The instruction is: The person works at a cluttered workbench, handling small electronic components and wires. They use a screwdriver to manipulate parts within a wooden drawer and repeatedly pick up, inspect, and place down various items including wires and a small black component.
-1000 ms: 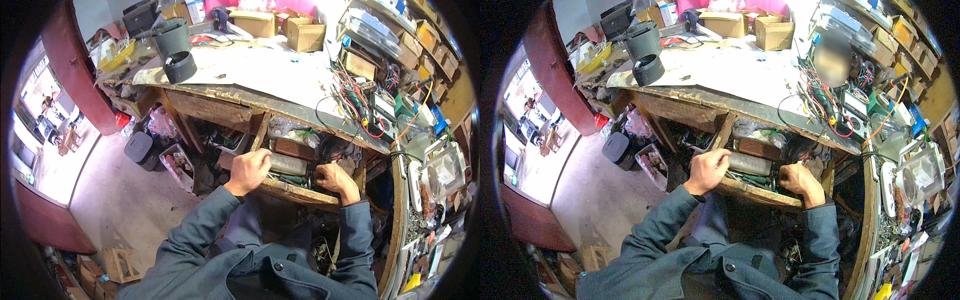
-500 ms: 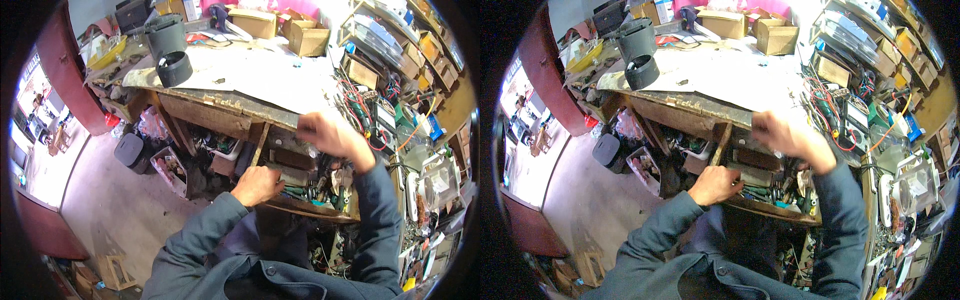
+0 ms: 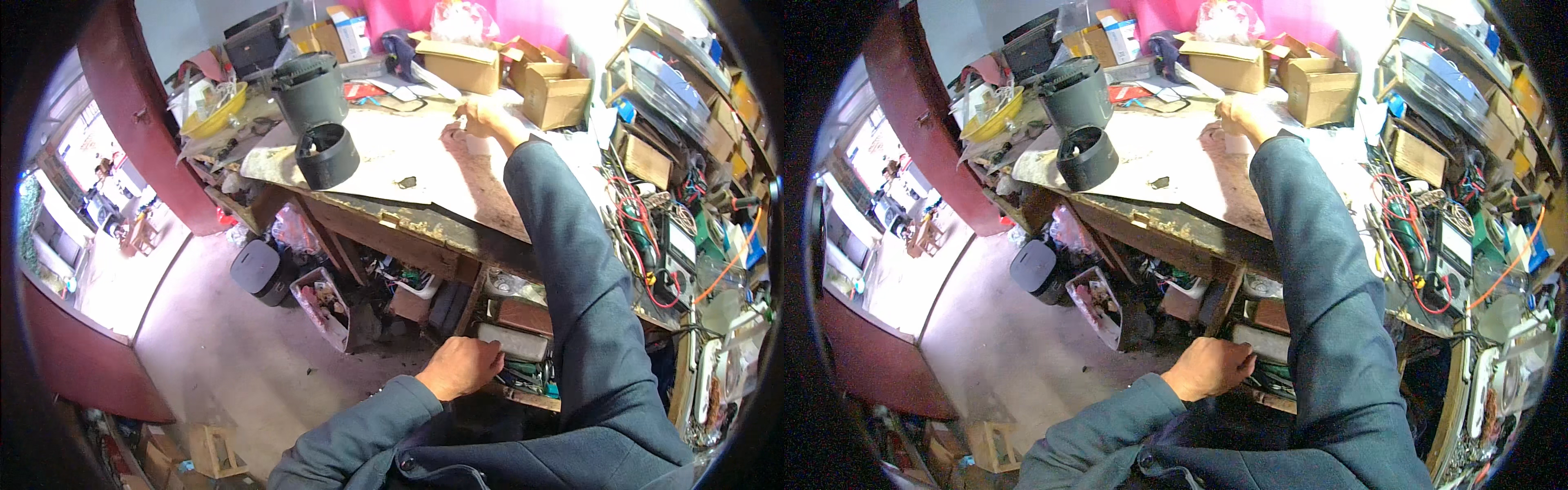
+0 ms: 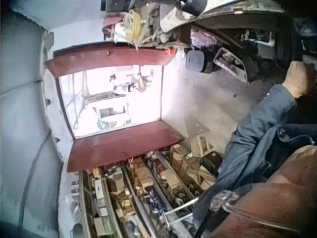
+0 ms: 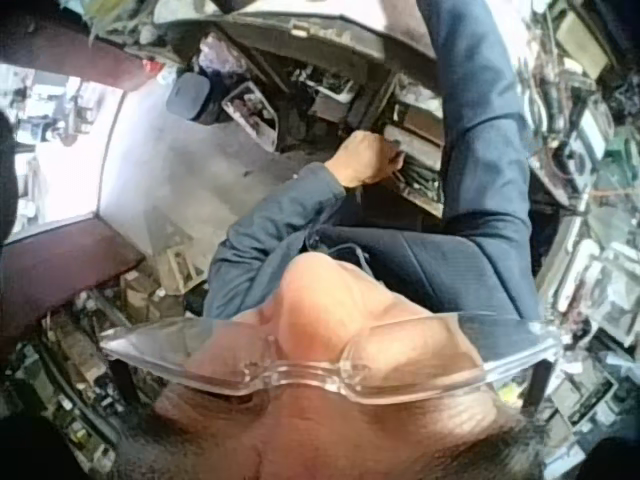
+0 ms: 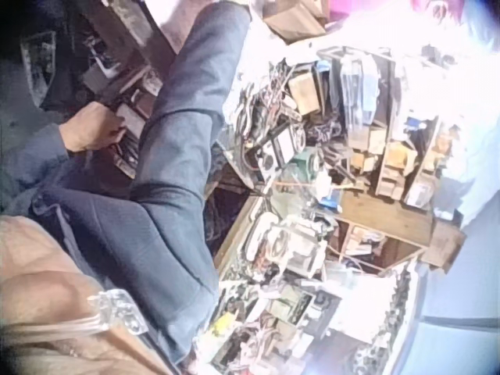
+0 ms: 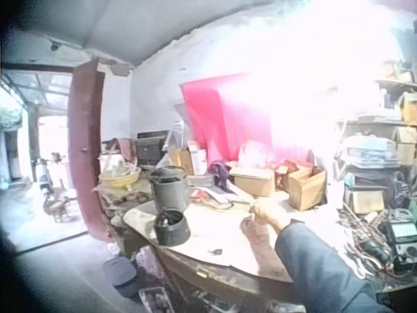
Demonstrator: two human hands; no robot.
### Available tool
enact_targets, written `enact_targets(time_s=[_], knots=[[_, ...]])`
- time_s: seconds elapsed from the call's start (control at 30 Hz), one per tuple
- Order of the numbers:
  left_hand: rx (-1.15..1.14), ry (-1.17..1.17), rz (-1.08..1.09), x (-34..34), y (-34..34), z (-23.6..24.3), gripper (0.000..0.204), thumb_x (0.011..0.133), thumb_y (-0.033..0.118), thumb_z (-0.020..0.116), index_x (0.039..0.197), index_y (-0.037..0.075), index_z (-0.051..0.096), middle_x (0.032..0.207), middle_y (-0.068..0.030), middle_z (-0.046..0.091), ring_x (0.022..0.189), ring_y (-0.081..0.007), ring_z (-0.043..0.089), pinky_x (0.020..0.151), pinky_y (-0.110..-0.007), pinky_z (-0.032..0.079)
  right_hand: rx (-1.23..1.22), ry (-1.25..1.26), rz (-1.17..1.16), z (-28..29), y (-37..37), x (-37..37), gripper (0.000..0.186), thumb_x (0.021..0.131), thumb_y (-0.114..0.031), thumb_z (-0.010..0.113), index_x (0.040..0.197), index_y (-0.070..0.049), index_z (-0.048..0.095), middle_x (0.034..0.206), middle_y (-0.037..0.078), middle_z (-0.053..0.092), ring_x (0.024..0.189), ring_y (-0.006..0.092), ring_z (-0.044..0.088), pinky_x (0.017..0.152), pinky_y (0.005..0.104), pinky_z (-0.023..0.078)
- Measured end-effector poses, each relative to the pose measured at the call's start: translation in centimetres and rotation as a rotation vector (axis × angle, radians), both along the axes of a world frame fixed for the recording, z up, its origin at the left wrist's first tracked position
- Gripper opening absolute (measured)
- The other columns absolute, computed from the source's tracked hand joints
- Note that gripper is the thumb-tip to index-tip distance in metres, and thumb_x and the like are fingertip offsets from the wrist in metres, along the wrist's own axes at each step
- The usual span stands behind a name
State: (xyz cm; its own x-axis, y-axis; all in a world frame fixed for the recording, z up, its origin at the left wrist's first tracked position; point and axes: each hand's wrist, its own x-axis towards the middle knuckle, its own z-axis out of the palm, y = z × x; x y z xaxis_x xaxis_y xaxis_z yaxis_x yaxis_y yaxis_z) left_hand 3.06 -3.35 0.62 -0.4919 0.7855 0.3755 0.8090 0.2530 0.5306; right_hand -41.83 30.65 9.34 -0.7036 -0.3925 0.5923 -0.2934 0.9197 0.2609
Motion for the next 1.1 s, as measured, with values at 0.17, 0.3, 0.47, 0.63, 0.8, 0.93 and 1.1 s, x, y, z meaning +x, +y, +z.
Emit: enact_targets(time_s=[0.17,0.3,0.47,0.63,0.8,0.93,1.1], knots=[[-0.091,-0.107,0.129,1.0,-1.8,-0.7,0.024,0.099,0.03,0.064,0.091,0.008,0.064,0.073,-0.018,0.066,0.071,-0.0417,0.068,0.063,-0.053,0.056,-0.057,-0.039,0.135,-1.1,-11.2,2.2,0.016,0.093,-0.015,0.06,0.092,-0.014,0.076,0.092,0.007,0.074,0.088,0.026,0.071,0.074,0.0406,0.056],[-0.032,-0.125,0.084,0.9,-1.7,-0.5,0.021,0.1,0.027,0.062,0.096,0.006,0.065,0.079,-0.018,0.067,0.078,-0.0421,0.069,0.066,-0.053,0.056,0.192,-0.142,-0.166,1.8,-12.3,4.7,0.019,0.092,-0.021,0.063,0.1,-0.01,0.078,0.099,0.015,0.075,0.097,0.0313,0.073,0.081,0.0445,0.059],[-0.021,-0.124,0.071,0.9,-1.3,-0.8,0.023,0.099,0.026,0.062,0.091,0.005,0.062,0.076,-0.0193,0.065,0.076,-0.044,0.066,0.064,-0.054,0.054,0.181,-0.27,-0.185,3.4,-12.0,5.9,0.02,0.094,-0.022,0.064,0.1,-0.006,0.075,0.104,0.019,0.071,0.105,0.0371,0.069,0.087,0.0479,0.056],[0.042,-0.115,0.051,0.6,-1.4,-1.0,0.021,0.098,0.025,0.064,0.09,0.005,0.062,0.075,-0.0197,0.063,0.074,-0.0447,0.065,0.063,-0.054,0.053,0.062,-0.329,-0.163,2.9,-12.8,5.3,0.02,0.097,-0.015,0.059,0.11,-0.005,0.07,0.118,0.02,0.067,0.114,0.039,0.066,0.094,0.0478,0.054],[0.053,-0.159,0.054,0.7,-1.8,-0.9,0.019,0.098,0.023,0.065,0.093,0.004,0.064,0.074,-0.0201,0.063,0.073,-0.0448,0.065,0.062,-0.054,0.053,0.067,-0.405,-0.257,2.2,-13.4,4.4,0.023,0.101,-0.016,0.055,0.117,-0.009,0.07,0.124,0.022,0.064,0.112,0.0407,0.068,0.092,0.0489,0.057],[0.01,-0.194,0.047,0.7,-2.0,-0.3,0.02,0.098,0.022,0.066,0.095,0.003,0.065,0.075,-0.0209,0.064,0.073,-0.045,0.066,0.063,-0.054,0.054,-0.013,-0.275,-0.318,1.6,-13.4,4.4,0.024,0.102,-0.017,0.054,0.117,-0.01,0.072,0.128,0.024,0.062,0.113,0.0408,0.068,0.093,0.0474,0.058],[0.009,-0.218,0.04,0.6,-2.1,0.4,0.019,0.098,0.021,0.066,0.095,0.002,0.064,0.077,-0.0224,0.065,0.074,-0.0461,0.066,0.063,-0.054,0.054,0.163,-0.318,-0.362,2.6,-13.7,4.7,0.025,0.103,-0.02,0.053,0.116,-0.008,0.072,0.129,0.025,0.061,0.113,0.0393,0.068,0.087,0.0491,0.059]])
